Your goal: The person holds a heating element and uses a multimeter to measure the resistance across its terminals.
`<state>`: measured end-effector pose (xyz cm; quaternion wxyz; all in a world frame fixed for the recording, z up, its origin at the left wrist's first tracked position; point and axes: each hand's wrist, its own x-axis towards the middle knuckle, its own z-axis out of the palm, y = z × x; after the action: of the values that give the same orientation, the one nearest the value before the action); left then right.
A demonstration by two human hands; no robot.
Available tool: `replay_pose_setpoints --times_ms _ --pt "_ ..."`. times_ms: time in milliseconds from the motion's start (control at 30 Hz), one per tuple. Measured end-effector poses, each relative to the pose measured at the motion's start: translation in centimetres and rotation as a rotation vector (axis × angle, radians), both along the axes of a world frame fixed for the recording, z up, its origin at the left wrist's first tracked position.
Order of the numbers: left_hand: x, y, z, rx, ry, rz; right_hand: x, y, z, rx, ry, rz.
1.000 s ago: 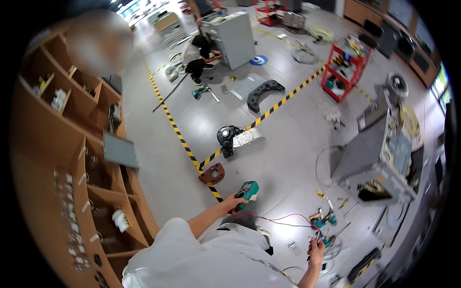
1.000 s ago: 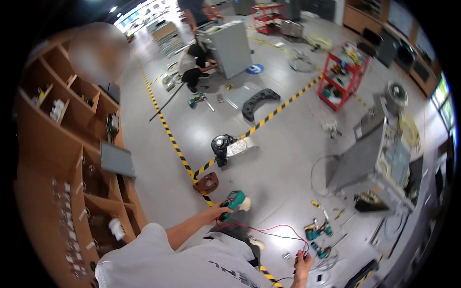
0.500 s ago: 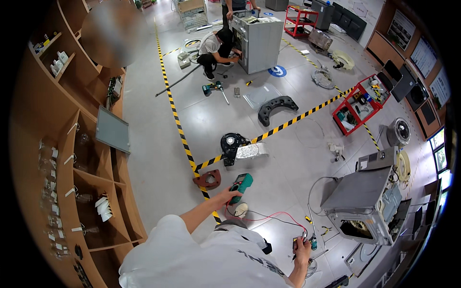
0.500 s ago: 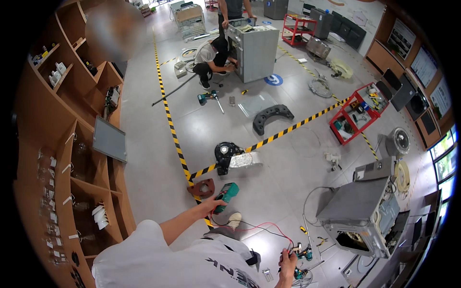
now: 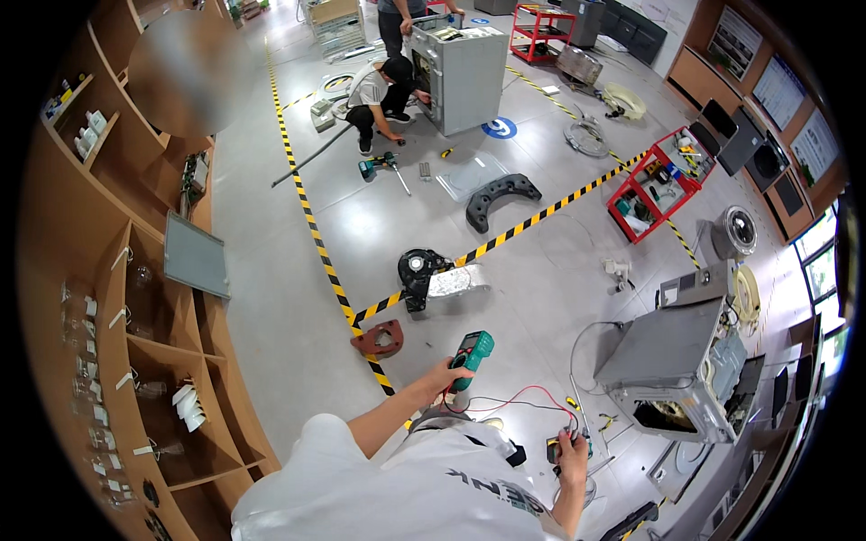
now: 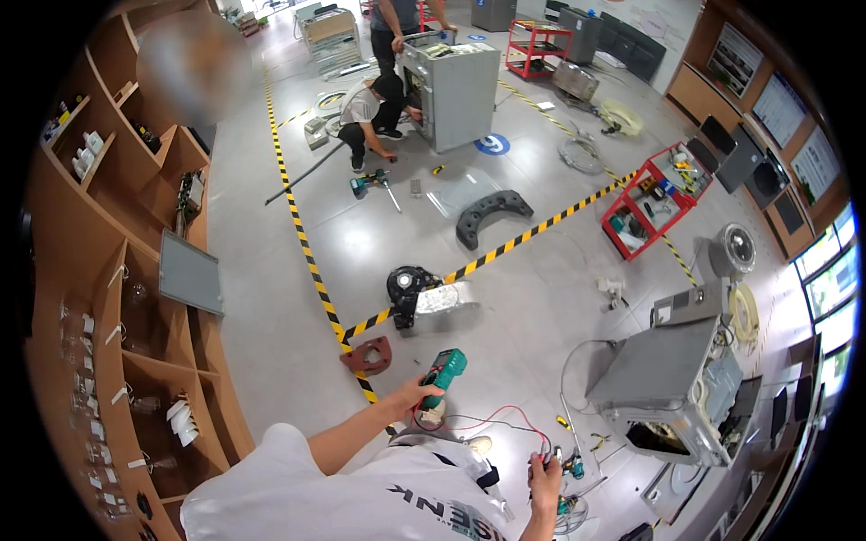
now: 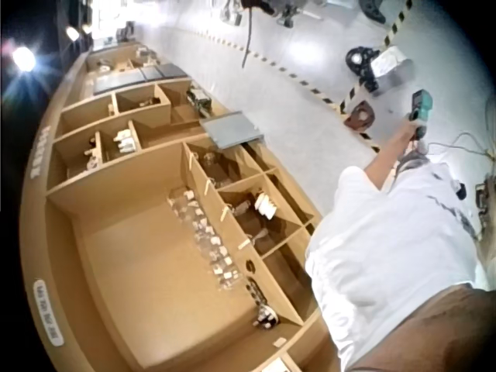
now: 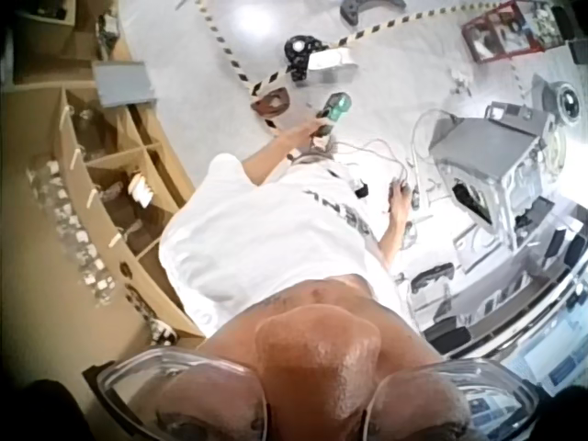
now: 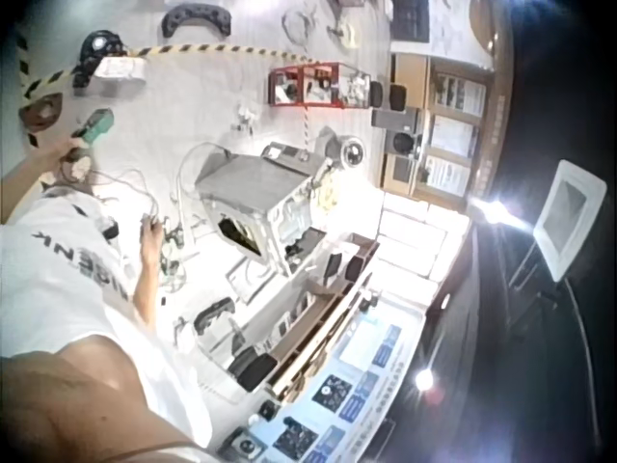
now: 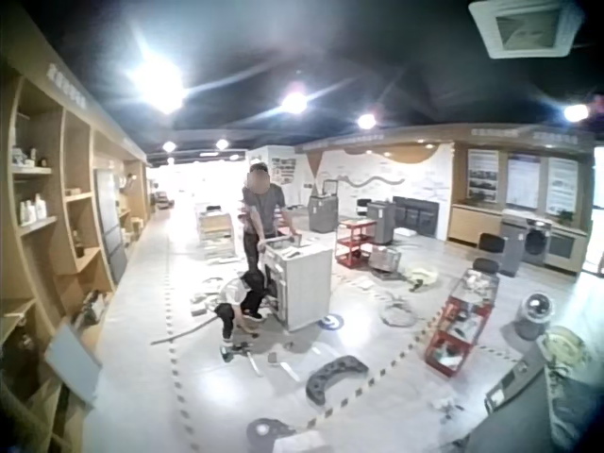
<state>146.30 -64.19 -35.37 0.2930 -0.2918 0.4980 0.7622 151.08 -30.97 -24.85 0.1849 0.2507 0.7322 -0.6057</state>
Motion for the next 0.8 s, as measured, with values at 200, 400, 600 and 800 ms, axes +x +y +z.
replay_pose_setpoints --times_ms 200,400,600,800 --pt "0.8 0.9 -0.3 0.035 -0.007 -0.039 1.0 1.1 0.8 0.016 -0.032 -0.063" --pt "-0.5 2.9 3.3 0.143 0.024 -0.175 2.4 3.8 0.8 0.479 0.132 0.085" --pt "0.8 2.0 2.7 0.034 -0.030 -0.046 0.8 3.1 12.9 0.991 0.704 0.236" --pt "-1.2 1.4 1.2 0.049 -0.083 -0.127 1.0 5.9 24.6 1.484 1.081 0.204"
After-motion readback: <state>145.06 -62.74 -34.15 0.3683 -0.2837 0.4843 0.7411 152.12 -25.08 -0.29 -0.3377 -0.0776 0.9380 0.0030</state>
